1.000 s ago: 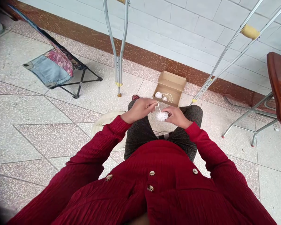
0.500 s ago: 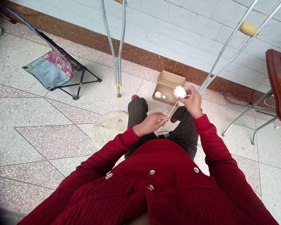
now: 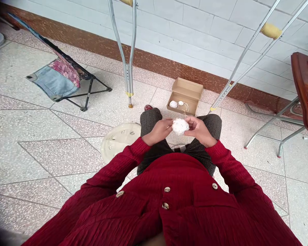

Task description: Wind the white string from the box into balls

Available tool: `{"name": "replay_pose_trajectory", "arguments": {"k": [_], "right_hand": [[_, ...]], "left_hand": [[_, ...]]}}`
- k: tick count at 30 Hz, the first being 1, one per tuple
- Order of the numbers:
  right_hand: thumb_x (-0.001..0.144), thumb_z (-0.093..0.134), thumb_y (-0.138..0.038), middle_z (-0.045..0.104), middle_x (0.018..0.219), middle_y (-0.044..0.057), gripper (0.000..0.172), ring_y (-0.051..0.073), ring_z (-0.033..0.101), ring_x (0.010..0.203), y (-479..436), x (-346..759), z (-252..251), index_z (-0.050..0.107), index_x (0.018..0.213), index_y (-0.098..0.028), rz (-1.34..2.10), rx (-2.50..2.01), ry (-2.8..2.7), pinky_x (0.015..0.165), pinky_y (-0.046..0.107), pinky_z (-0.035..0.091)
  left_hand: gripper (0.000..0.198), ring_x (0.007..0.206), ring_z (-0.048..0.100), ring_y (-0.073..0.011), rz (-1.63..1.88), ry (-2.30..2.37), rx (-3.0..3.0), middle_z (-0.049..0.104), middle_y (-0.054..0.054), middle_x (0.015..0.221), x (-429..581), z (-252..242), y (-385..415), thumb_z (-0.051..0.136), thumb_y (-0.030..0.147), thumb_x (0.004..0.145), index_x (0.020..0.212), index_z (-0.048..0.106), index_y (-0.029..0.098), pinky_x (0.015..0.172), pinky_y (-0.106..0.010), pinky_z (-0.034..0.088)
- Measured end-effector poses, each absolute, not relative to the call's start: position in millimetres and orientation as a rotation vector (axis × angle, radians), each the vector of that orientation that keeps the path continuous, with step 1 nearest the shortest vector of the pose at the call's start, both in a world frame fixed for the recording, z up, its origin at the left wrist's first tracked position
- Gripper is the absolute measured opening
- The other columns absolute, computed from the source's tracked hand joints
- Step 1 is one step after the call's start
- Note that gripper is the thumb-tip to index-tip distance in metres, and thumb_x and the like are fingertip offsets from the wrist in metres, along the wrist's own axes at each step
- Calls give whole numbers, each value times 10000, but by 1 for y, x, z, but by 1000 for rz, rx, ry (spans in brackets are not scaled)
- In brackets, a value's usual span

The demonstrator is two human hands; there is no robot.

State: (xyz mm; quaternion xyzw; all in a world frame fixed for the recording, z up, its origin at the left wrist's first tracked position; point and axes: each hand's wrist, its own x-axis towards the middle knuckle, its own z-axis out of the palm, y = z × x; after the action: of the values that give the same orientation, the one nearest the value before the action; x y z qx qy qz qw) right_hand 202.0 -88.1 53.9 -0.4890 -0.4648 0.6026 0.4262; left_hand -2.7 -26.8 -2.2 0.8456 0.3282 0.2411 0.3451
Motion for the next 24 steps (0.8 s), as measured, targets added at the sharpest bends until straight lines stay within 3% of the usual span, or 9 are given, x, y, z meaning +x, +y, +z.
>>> {"name": "replay_pose_trajectory", "arguments": {"k": [5,10,15,20,24], "right_hand": [[631,839,-297,698,857,-7,345,148,605,696,-76,204,59,683,934,-240,1445,-1204,-925,625,277,525],[648,794,-364,721,928,2,401,159,640,735,-73,204,65,683,1021,-268,1487,-1140,-753,631,279,545],[636,806,-308,716,910,-12,388,147,646,726,-72,210,72,672,997,-268,1480,-1135,-763,618,261,547],[627,813,-254,679,927,-4,381,162,619,793,-52,225,59,626,960,-244,960,-1403,-1053,683,284,531],[649,754,-191,663,931,29,339,198,598,810,-46,234,38,644,969,-218,615,-1693,-1555,740,330,480]], "left_hand": [[398,746,631,-140,644,778,1949,686,-13,750,12,12,-43,440,332,1014,700,624,171,775,-253,470],[411,742,624,-137,645,707,1919,667,-7,719,9,13,-33,412,335,1029,710,615,173,785,-248,459],[389,798,606,-168,625,727,2114,657,-22,744,5,7,-30,453,337,1011,724,661,178,826,-278,440],[373,757,614,-150,541,656,2106,681,-11,742,8,15,-43,458,290,1004,707,655,181,828,-265,456],[346,670,592,-138,545,615,2256,676,6,683,3,19,-42,452,238,1006,736,661,185,994,-330,449]]}}
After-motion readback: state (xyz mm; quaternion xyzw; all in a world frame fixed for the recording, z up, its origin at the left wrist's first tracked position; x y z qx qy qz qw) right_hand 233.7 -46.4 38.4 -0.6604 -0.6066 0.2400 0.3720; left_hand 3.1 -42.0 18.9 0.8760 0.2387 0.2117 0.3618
